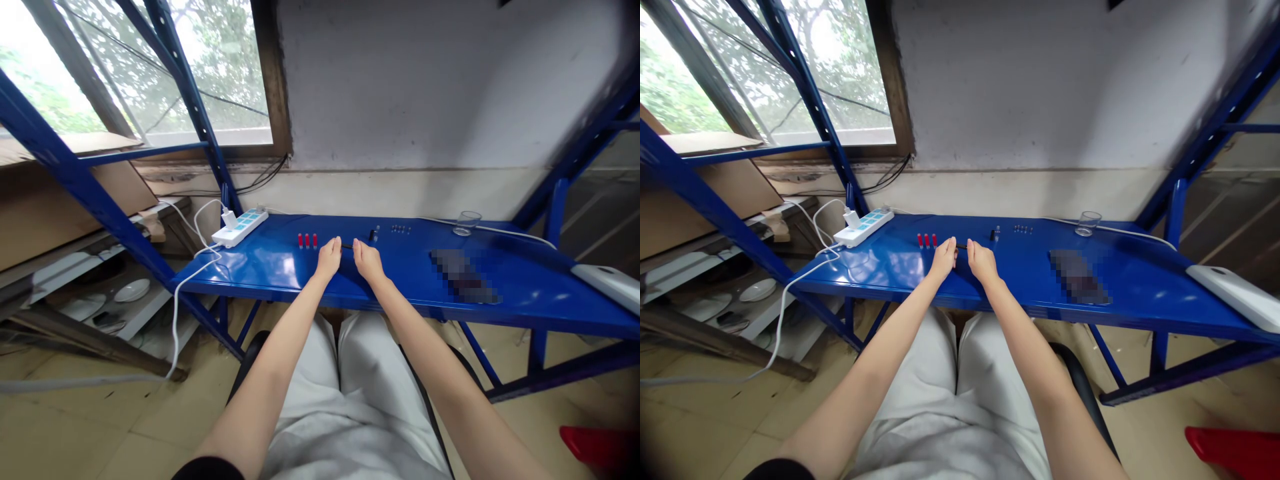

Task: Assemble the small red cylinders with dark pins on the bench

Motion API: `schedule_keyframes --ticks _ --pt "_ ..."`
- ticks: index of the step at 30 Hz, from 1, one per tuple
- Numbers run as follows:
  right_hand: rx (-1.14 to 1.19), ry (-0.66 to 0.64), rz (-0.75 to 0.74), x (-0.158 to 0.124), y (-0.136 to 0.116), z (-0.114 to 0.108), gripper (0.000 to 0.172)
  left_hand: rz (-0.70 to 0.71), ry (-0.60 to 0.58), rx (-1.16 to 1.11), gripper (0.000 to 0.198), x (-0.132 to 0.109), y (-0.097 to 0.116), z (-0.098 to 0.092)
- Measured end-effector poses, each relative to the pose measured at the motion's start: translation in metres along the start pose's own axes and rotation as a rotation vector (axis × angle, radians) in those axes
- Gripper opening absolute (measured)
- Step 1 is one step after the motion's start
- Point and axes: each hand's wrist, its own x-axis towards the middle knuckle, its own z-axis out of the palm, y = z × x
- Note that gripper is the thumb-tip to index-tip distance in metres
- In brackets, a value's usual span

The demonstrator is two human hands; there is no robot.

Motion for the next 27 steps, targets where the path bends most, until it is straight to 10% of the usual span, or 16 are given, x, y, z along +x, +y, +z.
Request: schedule_keyframes --ticks 27 --pt "0.366 0.117 -0.033 -0.0015 0.005 0.0023 0.03 -0.015 -0.025 -0.035 0.038 -0.0012 0.0052 -0.0018"
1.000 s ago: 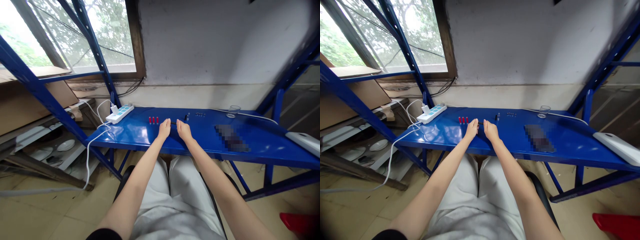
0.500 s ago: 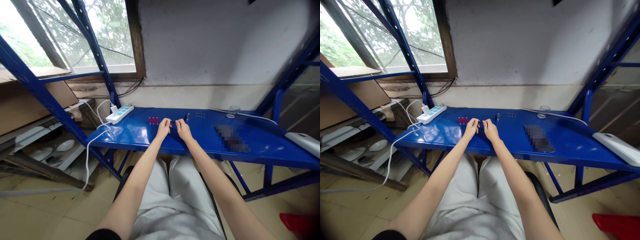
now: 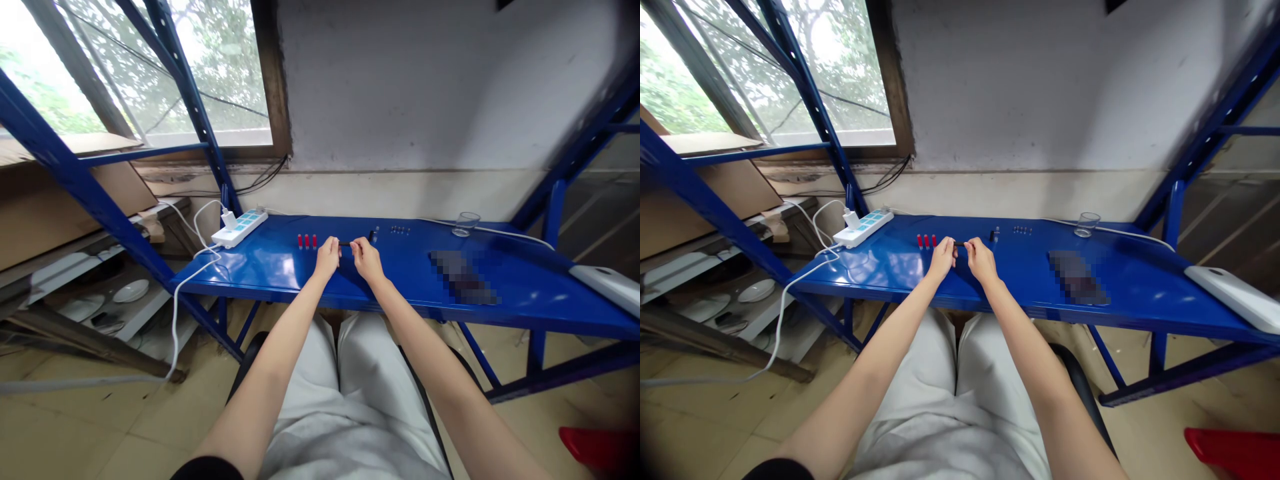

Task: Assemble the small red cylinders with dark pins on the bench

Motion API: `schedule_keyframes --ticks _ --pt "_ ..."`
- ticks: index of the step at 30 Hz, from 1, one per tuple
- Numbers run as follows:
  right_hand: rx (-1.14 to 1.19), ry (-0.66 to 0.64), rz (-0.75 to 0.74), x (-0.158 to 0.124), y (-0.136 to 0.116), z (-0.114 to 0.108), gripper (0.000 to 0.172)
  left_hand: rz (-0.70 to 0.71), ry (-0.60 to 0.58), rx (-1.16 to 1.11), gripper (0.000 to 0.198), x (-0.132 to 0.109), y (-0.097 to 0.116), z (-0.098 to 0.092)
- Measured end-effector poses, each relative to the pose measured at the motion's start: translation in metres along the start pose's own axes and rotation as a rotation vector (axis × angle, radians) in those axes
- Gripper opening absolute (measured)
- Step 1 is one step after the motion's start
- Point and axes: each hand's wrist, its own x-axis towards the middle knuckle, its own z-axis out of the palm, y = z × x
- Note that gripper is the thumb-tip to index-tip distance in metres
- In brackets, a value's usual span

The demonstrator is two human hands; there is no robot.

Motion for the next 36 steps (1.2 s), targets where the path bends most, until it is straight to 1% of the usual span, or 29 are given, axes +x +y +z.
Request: schedule_keyframes --ticks 3,6,13,18,23,28,31,33,36 --pt "0.008 -0.004 0.001 0.0 0.0 0.001 0.029 -0.012 0.031 0.001 0.042 -0.001 0.001 0.0" --pt "0.017 -0.007 -0.006 -0.001 0.0 0.001 0.029 -0.045 0.043 -0.047 0.044 0.0 0.004 0.0" --pt "0.016 -0.022 -0.004 -0.001 -0.001 0.0 0.03 -0.21 0.045 -0.27 0.042 0.003 0.007 -0.003" --pt "0.017 -0.025 0.004 -0.001 0.0 0.0 0.03 -0.265 0.001 -0.391 0.043 0.003 0.01 -0.005" --pt "0.023 -0.024 0.02 -0.001 0.0 -0.001 0.031 -0.315 -0.065 -0.438 0.046 0.004 0.01 -0.006" --pt "0.021 -0.001 0.041 -0.001 0.0 -0.003 0.034 -0.298 -0.069 -0.355 0.046 0.002 0.011 -0.006" --pt "0.01 0.042 0.061 0.0 0.001 -0.004 0.035 -0.23 -0.081 -0.32 0.044 0.001 0.015 -0.005" --pt "0.005 0.047 0.068 0.0 0.001 -0.004 0.035 -0.18 -0.085 -0.292 0.043 0.002 0.015 -0.005" --pt "-0.001 0.031 0.069 0.0 0.0 -0.004 0.035 -0.156 -0.035 -0.236 0.041 0.003 0.012 -0.004"
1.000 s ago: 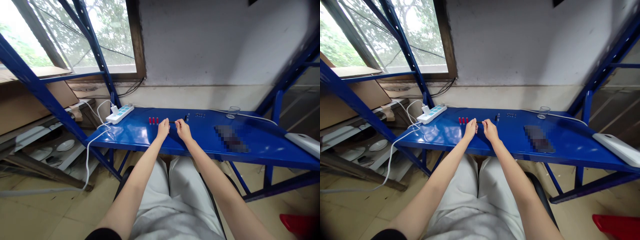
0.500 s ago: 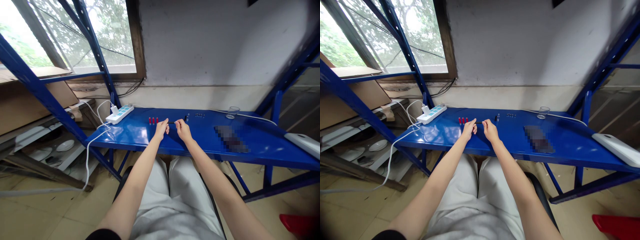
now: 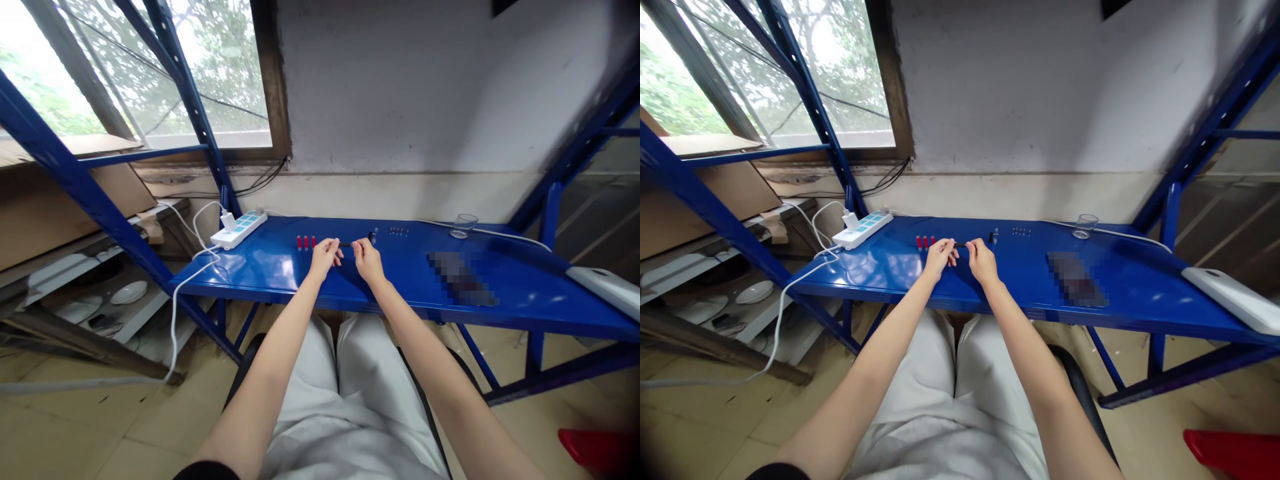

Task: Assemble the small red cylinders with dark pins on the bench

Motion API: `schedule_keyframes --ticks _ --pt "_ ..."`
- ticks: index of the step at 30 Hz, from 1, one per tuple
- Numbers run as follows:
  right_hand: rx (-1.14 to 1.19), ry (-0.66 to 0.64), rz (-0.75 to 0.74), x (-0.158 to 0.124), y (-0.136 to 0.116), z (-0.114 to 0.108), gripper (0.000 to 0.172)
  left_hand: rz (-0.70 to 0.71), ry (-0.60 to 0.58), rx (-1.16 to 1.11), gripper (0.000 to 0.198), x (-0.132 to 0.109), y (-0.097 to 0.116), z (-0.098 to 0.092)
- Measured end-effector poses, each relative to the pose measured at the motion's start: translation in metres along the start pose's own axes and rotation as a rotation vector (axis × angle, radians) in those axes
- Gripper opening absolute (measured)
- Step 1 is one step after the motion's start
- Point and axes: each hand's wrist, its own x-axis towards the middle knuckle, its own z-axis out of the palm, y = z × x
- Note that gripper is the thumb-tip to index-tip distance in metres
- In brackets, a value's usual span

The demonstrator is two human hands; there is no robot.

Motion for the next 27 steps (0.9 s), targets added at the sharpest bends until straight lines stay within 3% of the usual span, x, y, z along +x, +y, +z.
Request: schedule_keyframes --ticks 6,9,13,16,21,27 --pt "0.01 0.016 0.01 -0.001 -0.005 -0.003 0.032 -0.024 0.194 -0.03 0.047 0.003 -0.004 -0.003" --pt "0.003 0.119 0.047 -0.002 -0.006 -0.006 0.033 -0.017 0.259 -0.064 0.046 0.003 -0.002 -0.004" --pt "0.083 0.226 0.084 0.001 -0.004 -0.007 0.033 0.016 0.165 -0.008 0.043 0.0 0.002 -0.003" --pt "0.182 0.125 0.03 0.004 -0.001 -0.002 0.03 0.028 0.052 0.034 0.041 -0.003 0.004 -0.001" --pt "0.299 -0.092 0.072 0.004 0.005 0.007 0.029 0.027 0.091 -0.003 0.038 -0.002 0.003 -0.002" --pt "0.311 -0.097 0.112 0.004 0.011 0.01 0.03 0.063 0.094 0.064 0.036 0.0 -0.001 -0.002"
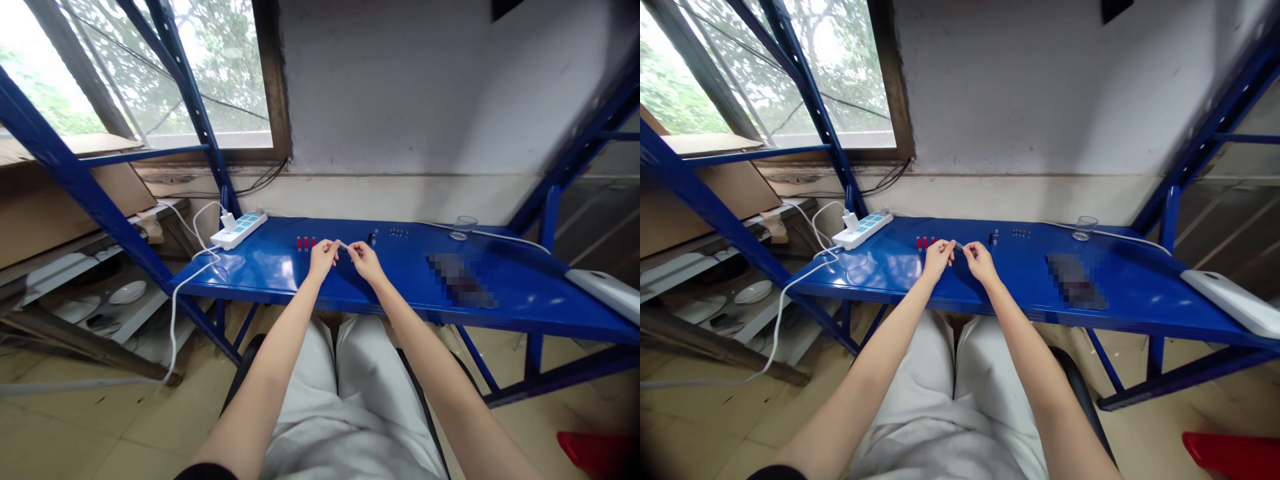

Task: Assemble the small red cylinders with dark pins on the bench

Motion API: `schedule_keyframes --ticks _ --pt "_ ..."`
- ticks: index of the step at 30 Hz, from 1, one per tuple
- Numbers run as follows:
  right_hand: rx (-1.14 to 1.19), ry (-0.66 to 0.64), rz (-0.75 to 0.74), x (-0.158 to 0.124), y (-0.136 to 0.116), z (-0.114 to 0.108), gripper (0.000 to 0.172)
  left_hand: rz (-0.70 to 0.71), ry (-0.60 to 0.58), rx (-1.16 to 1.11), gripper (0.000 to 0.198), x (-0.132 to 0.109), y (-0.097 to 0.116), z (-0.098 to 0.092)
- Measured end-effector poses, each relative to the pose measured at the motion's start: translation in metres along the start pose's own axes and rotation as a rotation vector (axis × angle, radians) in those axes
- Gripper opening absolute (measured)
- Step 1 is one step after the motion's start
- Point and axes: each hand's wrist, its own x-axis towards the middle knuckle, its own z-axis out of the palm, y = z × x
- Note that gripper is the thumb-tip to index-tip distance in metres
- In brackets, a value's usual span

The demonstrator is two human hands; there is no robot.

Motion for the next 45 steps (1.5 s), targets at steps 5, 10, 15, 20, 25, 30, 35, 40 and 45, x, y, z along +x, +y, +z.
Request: schedule_keyframes --ticks 5,10,15,20,25,30,35,40,45 --pt "0.021 0.009 0.006 0.001 0.0 0.0 0.031 0.033 -0.059 0.082 0.033 -0.001 -0.003 0.001" --pt "-0.004 -0.059 -0.028 0.001 0.001 0.001 0.03 0.025 -0.061 0.085 0.031 0.001 -0.005 0.001" --pt "0.083 -0.129 0.008 0.001 0.001 0.001 0.032 0.069 -0.062 0.156 0.036 0.002 -0.009 0.0" --pt "0.038 -0.164 -0.019 0.0 -0.005 0.0 0.029 0.135 -0.073 0.213 0.035 -0.001 -0.006 0.0" --pt "-0.094 -0.178 -0.031 -0.001 -0.007 -0.003 0.025 0.123 -0.056 0.205 0.03 -0.003 -0.003 0.001" --pt "-0.371 -0.029 0.073 0.015 0.002 -0.028 0.017 0.096 -0.04 0.251 0.038 -0.001 -0.008 0.0" --pt "-0.528 0.009 0.265 0.036 0.027 -0.063 0.013 0.051 -0.106 0.287 0.045 -0.001 -0.012 0.0" --pt "-0.593 -0.059 0.34 0.045 0.047 -0.071 0.015 0.043 -0.149 0.327 0.047 -0.002 -0.01 0.0" --pt "-0.622 -0.066 0.314 0.048 0.053 -0.063 0.016 0.062 -0.156 0.373 0.048 -0.003 -0.01 0.0"
